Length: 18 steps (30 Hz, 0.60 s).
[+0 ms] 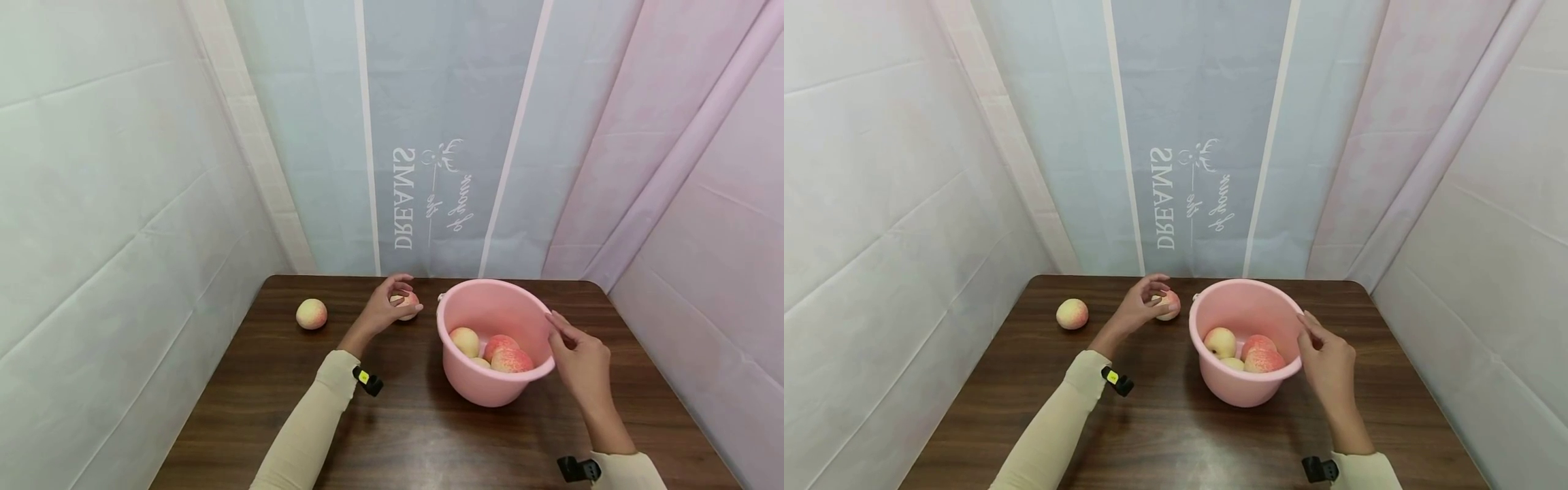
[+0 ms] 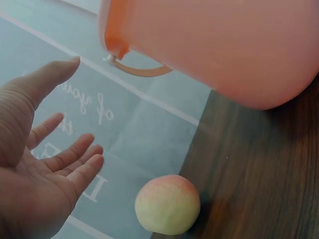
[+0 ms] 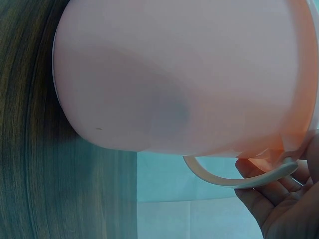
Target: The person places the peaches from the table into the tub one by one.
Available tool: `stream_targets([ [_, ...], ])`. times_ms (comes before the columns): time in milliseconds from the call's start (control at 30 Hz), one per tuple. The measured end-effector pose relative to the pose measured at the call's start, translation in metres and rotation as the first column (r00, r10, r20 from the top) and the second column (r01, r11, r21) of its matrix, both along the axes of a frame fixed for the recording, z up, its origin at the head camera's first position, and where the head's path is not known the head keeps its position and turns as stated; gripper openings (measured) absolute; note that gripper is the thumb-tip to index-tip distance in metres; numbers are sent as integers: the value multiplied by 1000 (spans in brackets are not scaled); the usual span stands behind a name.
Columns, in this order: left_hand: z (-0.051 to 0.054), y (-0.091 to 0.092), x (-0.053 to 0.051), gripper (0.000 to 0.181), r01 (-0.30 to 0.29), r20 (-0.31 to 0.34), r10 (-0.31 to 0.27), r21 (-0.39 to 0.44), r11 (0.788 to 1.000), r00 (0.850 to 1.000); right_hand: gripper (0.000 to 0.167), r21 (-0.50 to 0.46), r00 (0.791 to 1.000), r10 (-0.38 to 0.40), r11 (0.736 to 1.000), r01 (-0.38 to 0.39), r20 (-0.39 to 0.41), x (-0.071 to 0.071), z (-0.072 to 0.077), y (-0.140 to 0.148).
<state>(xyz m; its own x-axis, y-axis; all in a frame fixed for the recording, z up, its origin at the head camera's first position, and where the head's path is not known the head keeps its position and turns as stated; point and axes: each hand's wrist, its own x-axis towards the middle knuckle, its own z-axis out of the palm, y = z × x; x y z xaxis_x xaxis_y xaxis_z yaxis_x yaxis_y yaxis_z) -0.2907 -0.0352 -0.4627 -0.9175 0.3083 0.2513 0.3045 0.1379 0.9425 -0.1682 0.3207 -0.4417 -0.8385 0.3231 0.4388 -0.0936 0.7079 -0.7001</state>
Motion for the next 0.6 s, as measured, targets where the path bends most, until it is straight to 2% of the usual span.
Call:
stream_targets([
  [333, -19, -4, -8, 63, -5, -58, 8, 43, 999, 998, 28, -1, 1000, -7, 1000, 7, -12, 4, -7, -2],
  [600, -32, -8, -14, 62, 1, -75, 5, 73, 997, 997, 29, 0, 1000, 1, 1000, -1, -19, 7, -10, -5],
])
